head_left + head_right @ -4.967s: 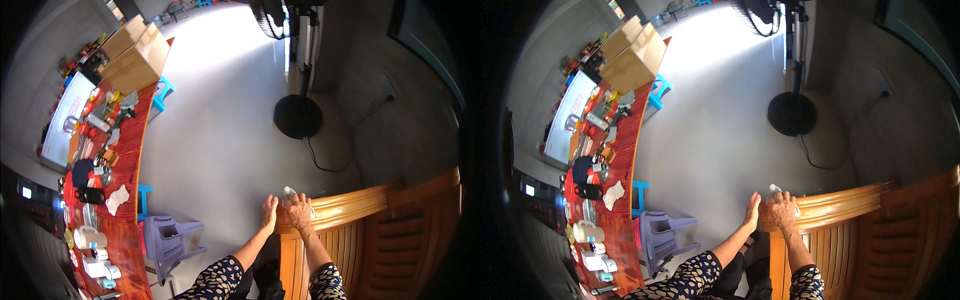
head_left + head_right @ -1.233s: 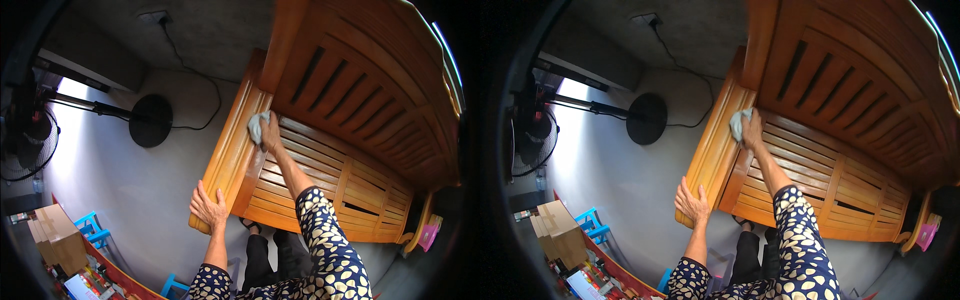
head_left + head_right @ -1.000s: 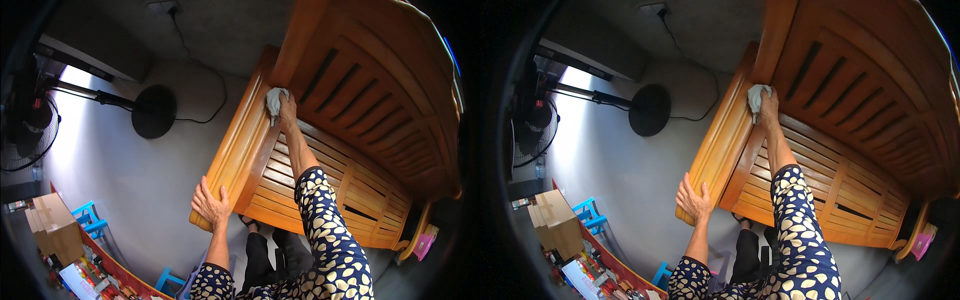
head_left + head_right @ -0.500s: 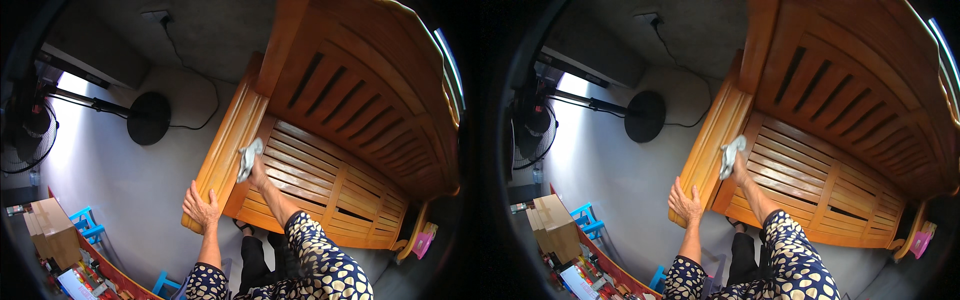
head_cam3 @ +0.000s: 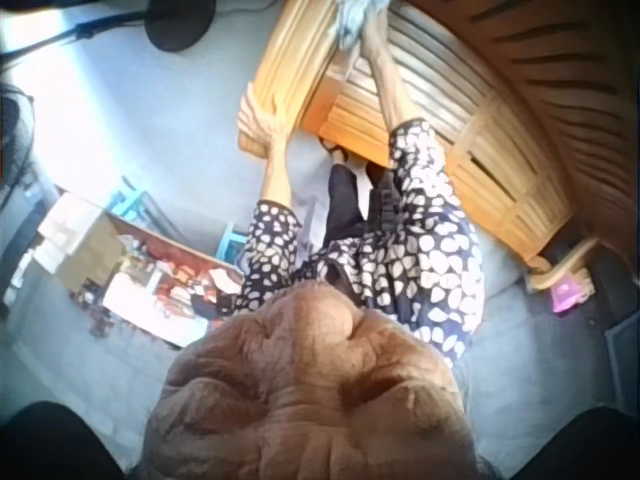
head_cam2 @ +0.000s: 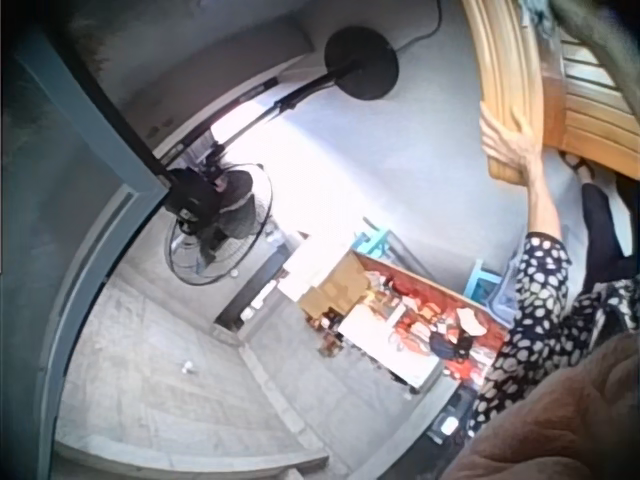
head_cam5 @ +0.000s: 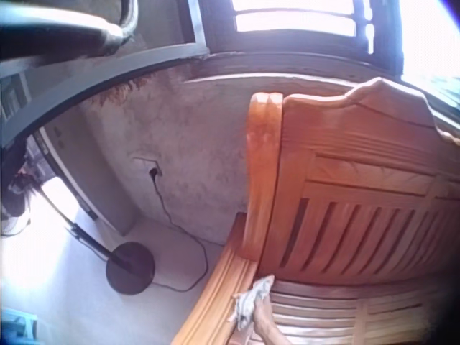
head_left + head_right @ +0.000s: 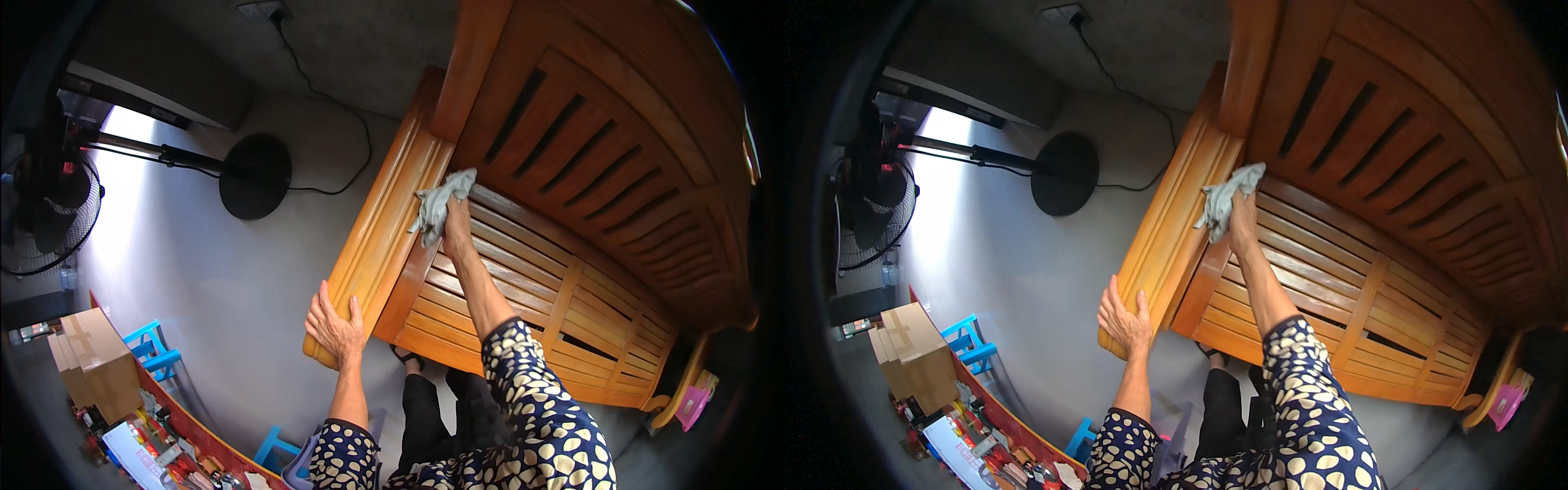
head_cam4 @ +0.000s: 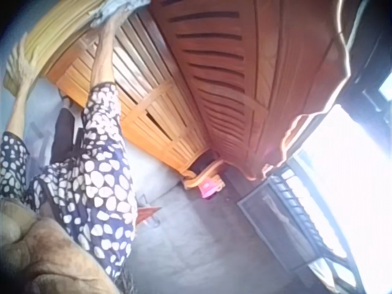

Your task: The person wipes a wooden bench with a white cloth. They clean the backrest, armrests, and seat slats, moving methodically across the surface.

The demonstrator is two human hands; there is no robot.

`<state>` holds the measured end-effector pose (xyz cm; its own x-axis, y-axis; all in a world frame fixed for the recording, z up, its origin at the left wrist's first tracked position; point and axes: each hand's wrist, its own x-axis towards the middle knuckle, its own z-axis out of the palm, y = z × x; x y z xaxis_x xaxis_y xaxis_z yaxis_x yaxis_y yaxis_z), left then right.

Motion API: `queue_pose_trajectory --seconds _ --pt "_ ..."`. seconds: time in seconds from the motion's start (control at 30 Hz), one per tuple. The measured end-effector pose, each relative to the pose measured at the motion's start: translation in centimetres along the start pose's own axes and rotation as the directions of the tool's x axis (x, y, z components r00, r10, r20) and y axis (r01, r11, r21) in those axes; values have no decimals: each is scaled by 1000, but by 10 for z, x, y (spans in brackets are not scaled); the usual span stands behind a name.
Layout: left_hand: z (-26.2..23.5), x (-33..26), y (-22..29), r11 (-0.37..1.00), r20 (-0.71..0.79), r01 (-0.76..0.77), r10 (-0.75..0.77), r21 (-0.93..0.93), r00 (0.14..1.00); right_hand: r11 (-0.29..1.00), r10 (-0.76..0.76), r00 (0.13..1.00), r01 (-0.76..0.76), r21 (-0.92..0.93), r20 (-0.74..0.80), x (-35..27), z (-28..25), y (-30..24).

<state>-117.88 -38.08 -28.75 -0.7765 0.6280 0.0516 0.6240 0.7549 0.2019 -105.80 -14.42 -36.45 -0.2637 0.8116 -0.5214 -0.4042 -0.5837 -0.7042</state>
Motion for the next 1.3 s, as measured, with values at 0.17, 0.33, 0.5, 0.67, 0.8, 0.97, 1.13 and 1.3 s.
queue_pose_trajectory --seconds 0.17,0.33,0.5,0.67,0.8,0.97,1.13,1.3 --pt "0 -4 -8 999 -2 21 -21 32 1000 983 175 954 -155 96 -242 -35 43 23" --pt "3 0 -3 999 -6 3 -2 42 1000 985 166 972 -170 -12 -166 -72 10 108" --pt "3 -1 -3 1000 -36 -22 22 5 999 935 323 936 -292 203 -139 -140 35 110" --pt "7 -3 -11 998 -73 -64 62 -27 995 838 496 868 -475 270 -12 -174 35 115" --pt "8 -3 -13 994 -96 -96 92 -46 991 941 339 940 -339 2 37 -185 26 128" --pt "11 -7 -20 991 -102 -102 93 -91 990 957 150 988 -154 -245 -34 -175 33 91" --pt "14 -7 -22 974 -50 -114 106 -198 993 707 -270 951 89 -702 -151 -177 50 148" --pt "17 -6 -37 948 51 -116 137 -295 989 655 -294 944 83 -751 -152 -241 69 169"
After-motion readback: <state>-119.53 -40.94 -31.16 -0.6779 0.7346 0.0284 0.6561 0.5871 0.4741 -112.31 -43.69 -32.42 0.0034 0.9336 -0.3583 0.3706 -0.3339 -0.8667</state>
